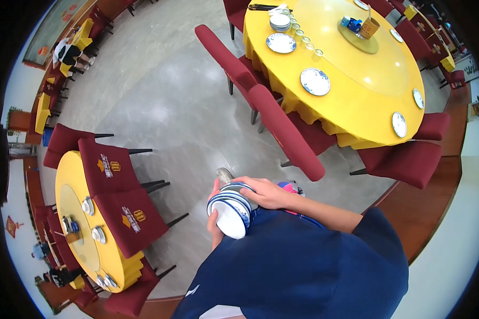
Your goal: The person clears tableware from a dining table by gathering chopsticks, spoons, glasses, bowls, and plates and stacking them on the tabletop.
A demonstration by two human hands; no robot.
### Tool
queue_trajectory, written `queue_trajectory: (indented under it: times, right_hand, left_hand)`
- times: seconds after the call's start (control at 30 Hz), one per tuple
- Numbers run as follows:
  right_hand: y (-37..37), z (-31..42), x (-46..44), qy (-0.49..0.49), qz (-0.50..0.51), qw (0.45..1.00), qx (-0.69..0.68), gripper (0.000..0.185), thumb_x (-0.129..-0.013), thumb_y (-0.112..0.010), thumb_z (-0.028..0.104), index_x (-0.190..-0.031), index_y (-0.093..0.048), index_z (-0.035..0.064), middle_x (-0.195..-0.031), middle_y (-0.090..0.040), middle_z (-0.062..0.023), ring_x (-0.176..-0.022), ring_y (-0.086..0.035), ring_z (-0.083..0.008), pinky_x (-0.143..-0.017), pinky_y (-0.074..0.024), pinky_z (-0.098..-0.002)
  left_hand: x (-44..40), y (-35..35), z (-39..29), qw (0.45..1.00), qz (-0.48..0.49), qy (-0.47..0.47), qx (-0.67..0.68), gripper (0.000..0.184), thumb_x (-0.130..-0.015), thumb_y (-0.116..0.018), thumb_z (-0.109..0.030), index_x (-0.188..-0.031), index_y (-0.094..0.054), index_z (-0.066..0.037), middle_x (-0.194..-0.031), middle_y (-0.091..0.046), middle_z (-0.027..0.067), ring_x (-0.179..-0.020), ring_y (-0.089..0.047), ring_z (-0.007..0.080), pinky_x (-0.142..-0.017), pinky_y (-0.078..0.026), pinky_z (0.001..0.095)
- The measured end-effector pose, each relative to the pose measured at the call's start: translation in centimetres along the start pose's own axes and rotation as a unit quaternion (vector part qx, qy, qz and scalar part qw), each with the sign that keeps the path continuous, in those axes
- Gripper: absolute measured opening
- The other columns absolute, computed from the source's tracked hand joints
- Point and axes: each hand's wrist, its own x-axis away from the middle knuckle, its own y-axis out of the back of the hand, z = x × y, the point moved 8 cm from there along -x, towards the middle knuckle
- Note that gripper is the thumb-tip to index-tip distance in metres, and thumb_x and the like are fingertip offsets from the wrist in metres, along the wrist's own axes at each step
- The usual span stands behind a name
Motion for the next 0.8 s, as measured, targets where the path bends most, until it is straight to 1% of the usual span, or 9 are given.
queue_trajectory:
  times: [0.13, 0.3, 0.37, 0.43, 0.5, 0.57, 0.63, 0.67, 0.8]
  right_hand:
    - [-2.2, 1.9, -8.0, -0.006, -0.012, 0.999, -0.033, 0.041, -0.101, -0.039, 0.029, -0.131, -0.045, 0.0024, -0.119, -0.059, -0.0183, -0.113, -0.057, -0.0311, -0.096, -0.0421, -0.0389]
    - [-4.4, 4.7, -16.9, 0.006, -0.01, 1.0, -0.005, 0.041, -0.101, -0.036, 0.03, -0.13, -0.045, 0.0024, -0.119, -0.059, -0.0183, -0.113, -0.057, -0.0308, -0.096, -0.0415, -0.0379]
    - [-4.5, 4.3, -19.5, -0.037, -0.013, 0.999, -0.024, 0.042, -0.102, -0.034, 0.031, -0.131, -0.044, 0.0022, -0.12, -0.058, -0.0185, -0.114, -0.056, -0.0301, -0.097, -0.0409, -0.0371]
    - [-4.3, 4.5, -21.4, -0.051, -0.024, 0.998, -0.023, 0.042, -0.102, -0.033, 0.031, -0.131, -0.044, 0.0019, -0.12, -0.058, -0.0182, -0.115, -0.055, -0.0292, -0.098, -0.0401, -0.0364]
    - [-3.6, 4.0, -23.4, -0.062, -0.052, 0.996, -0.049, 0.042, -0.102, -0.032, 0.03, -0.131, -0.043, 0.0014, -0.12, -0.057, -0.0178, -0.116, -0.054, -0.0277, -0.099, -0.0387, -0.0355]
    - [-2.4, 4.5, -25.5, -0.054, -0.074, 0.994, -0.056, 0.042, -0.102, -0.03, 0.029, -0.13, -0.043, 0.0007, -0.12, -0.057, -0.0181, -0.116, -0.054, -0.0269, -0.1, -0.0374, -0.0349]
    - [-1.0, 3.9, -27.7, -0.033, -0.099, 0.99, -0.094, 0.042, -0.102, -0.029, 0.028, -0.131, -0.043, 0.0005, -0.12, -0.057, -0.0182, -0.116, -0.053, -0.0267, -0.101, -0.0365, -0.0345]
    - [-0.2, 3.7, -28.9, -0.03, -0.108, 0.989, -0.1, 0.042, -0.101, -0.028, 0.027, -0.131, -0.043, 0.0004, -0.119, -0.057, -0.0182, -0.115, -0.053, -0.0271, -0.1, -0.0371, -0.0346]
    - [3.8, 2.3, -35.1, -0.042, -0.136, 0.982, -0.121, 0.043, -0.101, -0.028, 0.027, -0.13, -0.044, 0.0002, -0.118, -0.057, -0.0181, -0.114, -0.054, -0.0272, -0.099, -0.0379, -0.0346]
  left_hand:
    - [-4.4, 4.6, -5.7, 1.0, 0.007, 0.011, 0.001, 0.061, -0.078, -0.059, -0.028, -0.13, -0.045, 0.0, -0.15, -0.026, 0.0209, -0.133, -0.038, 0.0337, -0.106, -0.037, 0.0424]
    - [-11.0, 9.1, -11.6, 1.0, 0.01, 0.009, 0.007, 0.061, -0.077, -0.06, -0.027, -0.129, -0.046, 0.001, -0.147, -0.032, 0.0236, -0.131, -0.041, 0.0339, -0.107, -0.035, 0.0415]
    - [-12.9, 10.1, -12.6, 1.0, 0.008, 0.022, 0.01, 0.061, -0.077, -0.06, -0.027, -0.129, -0.046, 0.001, -0.146, -0.034, 0.0247, -0.13, -0.042, 0.034, -0.107, -0.035, 0.0411]
    - [-14.8, 10.5, -13.9, 0.999, 0.013, 0.037, 0.008, 0.061, -0.077, -0.061, -0.027, -0.129, -0.046, 0.002, -0.145, -0.035, 0.0252, -0.13, -0.042, 0.0341, -0.108, -0.034, 0.0409]
    - [-17.7, 10.4, -15.3, 0.998, 0.028, 0.054, -0.022, 0.061, -0.076, -0.061, -0.024, -0.128, -0.045, 0.002, -0.138, -0.043, 0.0256, -0.121, -0.05, 0.0326, -0.103, -0.04, 0.0396]
    - [-20.9, 10.8, -15.9, 0.997, 0.043, 0.055, -0.042, 0.06, -0.076, -0.061, -0.024, -0.128, -0.046, 0.001, -0.139, -0.042, 0.0255, -0.122, -0.049, 0.0324, -0.104, -0.039, 0.0391]
    - [-24.3, 10.4, -16.8, 0.991, 0.081, 0.039, -0.095, 0.057, -0.078, -0.06, -0.021, -0.128, -0.046, 0.002, -0.139, -0.043, 0.0249, -0.123, -0.048, 0.0321, -0.105, -0.038, 0.0392]
    - [-25.9, 10.3, -17.1, 0.988, 0.083, 0.044, -0.12, 0.054, -0.08, -0.059, -0.018, -0.128, -0.046, 0.002, -0.139, -0.043, 0.0251, -0.125, -0.047, 0.0323, -0.106, -0.037, 0.0394]
    - [-33.7, 10.5, -17.8, 0.981, 0.093, 0.06, -0.158, 0.053, -0.081, -0.058, -0.015, -0.13, -0.046, 0.002, -0.139, -0.044, 0.0253, -0.127, -0.045, 0.0327, -0.107, -0.035, 0.04]
